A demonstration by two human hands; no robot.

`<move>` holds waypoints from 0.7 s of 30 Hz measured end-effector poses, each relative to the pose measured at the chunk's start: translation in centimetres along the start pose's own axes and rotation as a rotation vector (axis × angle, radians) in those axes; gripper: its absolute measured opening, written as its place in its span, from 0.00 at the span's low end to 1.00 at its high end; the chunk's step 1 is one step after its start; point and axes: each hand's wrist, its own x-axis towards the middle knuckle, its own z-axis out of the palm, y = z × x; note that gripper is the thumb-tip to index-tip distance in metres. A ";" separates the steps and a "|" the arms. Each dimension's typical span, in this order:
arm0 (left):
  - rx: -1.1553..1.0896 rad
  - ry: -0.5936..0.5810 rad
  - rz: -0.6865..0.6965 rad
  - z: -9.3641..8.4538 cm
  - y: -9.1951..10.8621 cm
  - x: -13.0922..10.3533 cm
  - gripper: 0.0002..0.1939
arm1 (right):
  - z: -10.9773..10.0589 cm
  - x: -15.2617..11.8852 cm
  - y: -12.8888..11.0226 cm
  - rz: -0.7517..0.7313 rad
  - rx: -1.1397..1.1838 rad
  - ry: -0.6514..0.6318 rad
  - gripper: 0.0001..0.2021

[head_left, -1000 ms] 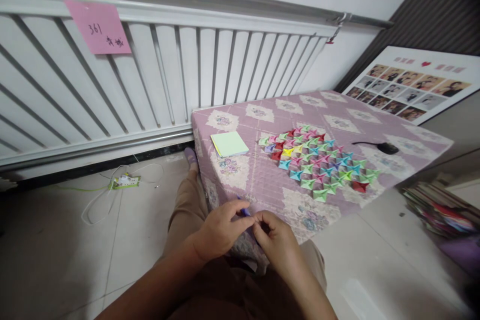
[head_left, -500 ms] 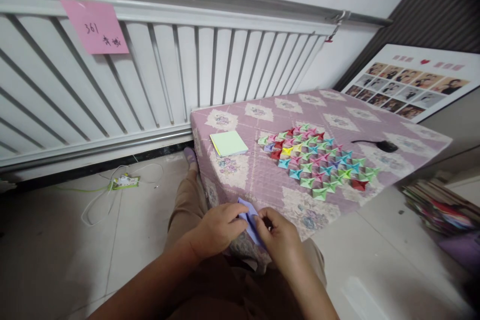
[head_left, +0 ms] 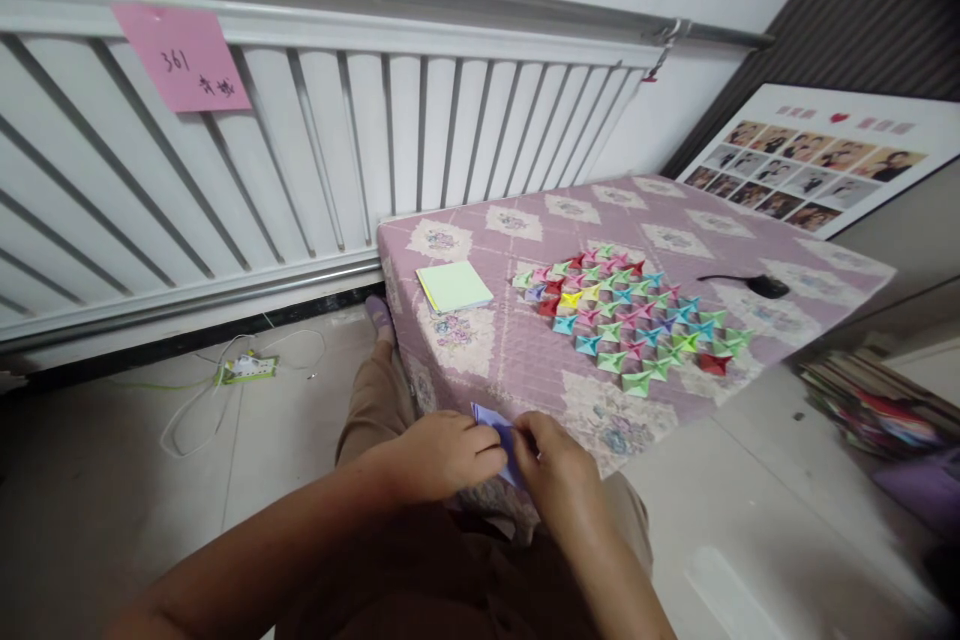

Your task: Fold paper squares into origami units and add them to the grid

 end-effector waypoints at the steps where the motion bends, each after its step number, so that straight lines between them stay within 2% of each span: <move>1: 0.009 0.000 0.001 0.0 0.0 0.1 0.06 | 0.0 0.0 0.0 -0.001 -0.005 0.000 0.07; 6: 0.034 -0.014 0.003 0.2 -0.1 0.2 0.07 | 0.3 -0.2 0.4 0.010 0.004 -0.012 0.07; 11: -0.012 -0.047 -0.005 -0.2 -0.5 -0.2 0.07 | 0.7 -0.5 1.1 0.050 -0.044 -0.133 0.10; 18: -0.113 -0.026 0.039 -0.2 -1.5 -0.6 0.05 | -0.5 -0.3 0.6 -0.122 0.057 -0.327 0.09; 21: -0.145 -0.052 0.080 -0.3 -1.8 -0.6 0.04 | -1.1 -0.1 0.3 -0.171 0.108 -0.404 0.11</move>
